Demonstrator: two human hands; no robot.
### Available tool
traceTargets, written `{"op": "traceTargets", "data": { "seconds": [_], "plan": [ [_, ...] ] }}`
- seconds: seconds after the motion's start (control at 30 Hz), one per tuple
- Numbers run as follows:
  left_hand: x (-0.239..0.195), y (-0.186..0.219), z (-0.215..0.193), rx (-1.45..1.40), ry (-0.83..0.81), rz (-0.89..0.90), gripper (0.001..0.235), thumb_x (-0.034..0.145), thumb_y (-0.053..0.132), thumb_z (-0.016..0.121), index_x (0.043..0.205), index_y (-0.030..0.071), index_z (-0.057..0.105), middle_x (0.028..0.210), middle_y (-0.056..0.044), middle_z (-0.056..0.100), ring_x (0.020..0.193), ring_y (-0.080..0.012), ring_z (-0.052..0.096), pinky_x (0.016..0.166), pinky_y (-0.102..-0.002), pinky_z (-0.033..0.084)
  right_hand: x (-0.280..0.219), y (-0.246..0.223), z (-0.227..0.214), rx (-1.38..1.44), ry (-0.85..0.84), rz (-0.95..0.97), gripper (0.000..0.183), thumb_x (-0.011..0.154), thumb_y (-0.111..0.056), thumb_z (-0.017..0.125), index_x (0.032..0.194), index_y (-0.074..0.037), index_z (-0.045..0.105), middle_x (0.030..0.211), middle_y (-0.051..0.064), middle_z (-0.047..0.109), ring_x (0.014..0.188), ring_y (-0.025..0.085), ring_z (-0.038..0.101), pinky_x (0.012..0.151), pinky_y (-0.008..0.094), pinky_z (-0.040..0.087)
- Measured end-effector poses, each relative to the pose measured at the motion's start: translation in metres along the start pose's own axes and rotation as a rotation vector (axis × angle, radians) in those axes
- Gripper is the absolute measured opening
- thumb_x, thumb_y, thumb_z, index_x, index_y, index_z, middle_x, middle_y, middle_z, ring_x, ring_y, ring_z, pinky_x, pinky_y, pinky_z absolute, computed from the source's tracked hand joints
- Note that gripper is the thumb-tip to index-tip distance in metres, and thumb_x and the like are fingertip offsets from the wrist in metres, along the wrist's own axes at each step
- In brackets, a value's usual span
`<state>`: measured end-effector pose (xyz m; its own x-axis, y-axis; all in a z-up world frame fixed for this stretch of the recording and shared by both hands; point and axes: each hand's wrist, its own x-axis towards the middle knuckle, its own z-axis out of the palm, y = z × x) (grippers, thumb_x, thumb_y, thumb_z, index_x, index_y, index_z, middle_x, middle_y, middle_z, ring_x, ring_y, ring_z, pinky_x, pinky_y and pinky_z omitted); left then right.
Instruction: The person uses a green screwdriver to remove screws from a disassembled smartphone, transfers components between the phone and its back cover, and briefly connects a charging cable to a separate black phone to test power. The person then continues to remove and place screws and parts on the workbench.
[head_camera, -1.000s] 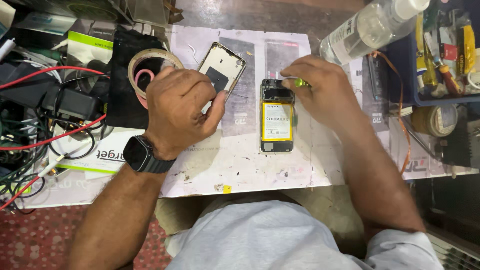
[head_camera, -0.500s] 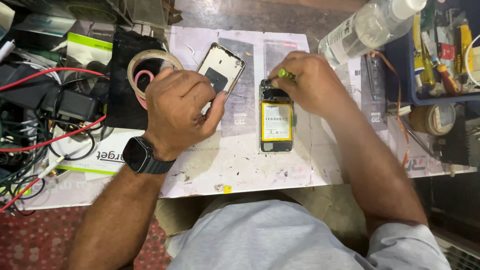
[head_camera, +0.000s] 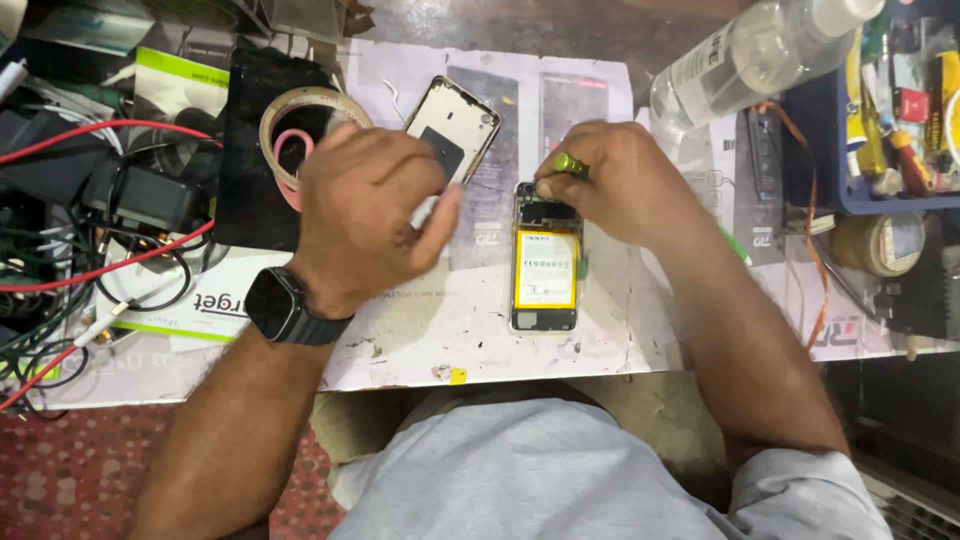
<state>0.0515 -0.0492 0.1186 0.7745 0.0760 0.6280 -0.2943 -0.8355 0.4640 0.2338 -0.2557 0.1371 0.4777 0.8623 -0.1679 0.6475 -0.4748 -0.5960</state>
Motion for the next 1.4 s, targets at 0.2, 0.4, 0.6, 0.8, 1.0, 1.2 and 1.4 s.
{"op": "traceTargets", "data": {
  "seconds": [0.2, 0.4, 0.6, 0.8, 1.0, 1.2, 1.4],
  "plan": [
    [0.004, 0.017, 0.018, 0.013, -0.300, 0.019, 0.048, 0.082, 0.034, 0.084, 0.119, 0.007, 0.070, 0.134, -0.009, 0.058, 0.120, -0.0292, 0.051, 0.105, -0.051, 0.033, -0.005, 0.012, -0.008, 0.092, 0.010, -0.097, 0.008, 0.089, -0.007, 0.078, 0.097, -0.004, 0.078, 0.090, 0.009, 0.073, 0.080, 0.020, 0.070, 0.073, 0.033, 0.055],
    [0.006, 0.028, 0.031, 0.121, -0.413, 0.014, 0.074, 0.081, 0.060, 0.075, 0.133, 0.008, 0.065, 0.148, -0.012, 0.048, 0.136, -0.0314, 0.040, 0.111, -0.051, 0.025, -0.015, 0.024, -0.026, 0.143, -0.020, 0.152, 0.010, 0.088, -0.011, 0.079, 0.096, -0.005, 0.078, 0.083, 0.008, 0.076, 0.073, 0.016, 0.069, 0.067, 0.031, 0.054],
    [0.008, 0.028, 0.034, 0.157, -0.443, -0.006, 0.075, 0.084, 0.067, 0.069, 0.131, 0.010, 0.065, 0.150, -0.013, 0.048, 0.138, -0.0317, 0.039, 0.112, -0.053, 0.023, -0.013, 0.025, -0.023, 0.024, -0.054, 0.057, 0.012, 0.085, -0.015, 0.082, 0.093, -0.006, 0.080, 0.083, 0.010, 0.077, 0.069, 0.018, 0.071, 0.065, 0.033, 0.055],
    [0.009, 0.025, 0.034, 0.113, -0.459, 0.016, 0.075, 0.086, 0.069, 0.066, 0.130, 0.008, 0.069, 0.147, -0.014, 0.050, 0.136, -0.0328, 0.040, 0.112, -0.053, 0.024, -0.011, 0.026, -0.023, 0.051, -0.053, 0.089, 0.012, 0.084, -0.015, 0.082, 0.093, -0.007, 0.080, 0.078, 0.010, 0.076, 0.066, 0.020, 0.070, 0.062, 0.035, 0.054],
    [0.010, 0.024, 0.034, 0.086, -0.493, 0.011, 0.078, 0.085, 0.068, 0.066, 0.130, 0.004, 0.069, 0.145, -0.013, 0.052, 0.136, -0.0322, 0.040, 0.112, -0.052, 0.025, -0.011, 0.025, -0.021, 0.040, -0.055, 0.097, 0.012, 0.083, -0.016, 0.082, 0.091, -0.007, 0.079, 0.078, 0.010, 0.075, 0.065, 0.021, 0.071, 0.061, 0.035, 0.054],
    [0.012, 0.027, 0.034, 0.126, -0.498, 0.014, 0.079, 0.083, 0.068, 0.068, 0.130, 0.003, 0.069, 0.144, -0.013, 0.052, 0.137, -0.0316, 0.040, 0.111, -0.052, 0.025, -0.010, 0.023, -0.020, -0.008, -0.051, 0.070, 0.012, 0.084, -0.017, 0.081, 0.091, -0.007, 0.079, 0.079, 0.012, 0.074, 0.067, 0.026, 0.071, 0.063, 0.039, 0.054],
    [0.014, 0.031, 0.035, 0.149, -0.514, 0.026, 0.083, 0.082, 0.068, 0.068, 0.130, 0.001, 0.068, 0.144, -0.012, 0.052, 0.136, -0.0305, 0.040, 0.111, -0.053, 0.024, -0.015, 0.023, -0.017, -0.087, 0.025, -0.044, 0.011, 0.083, -0.016, 0.081, 0.088, -0.006, 0.079, 0.083, 0.013, 0.074, 0.074, 0.032, 0.069, 0.068, 0.043, 0.054]
  ]
}}
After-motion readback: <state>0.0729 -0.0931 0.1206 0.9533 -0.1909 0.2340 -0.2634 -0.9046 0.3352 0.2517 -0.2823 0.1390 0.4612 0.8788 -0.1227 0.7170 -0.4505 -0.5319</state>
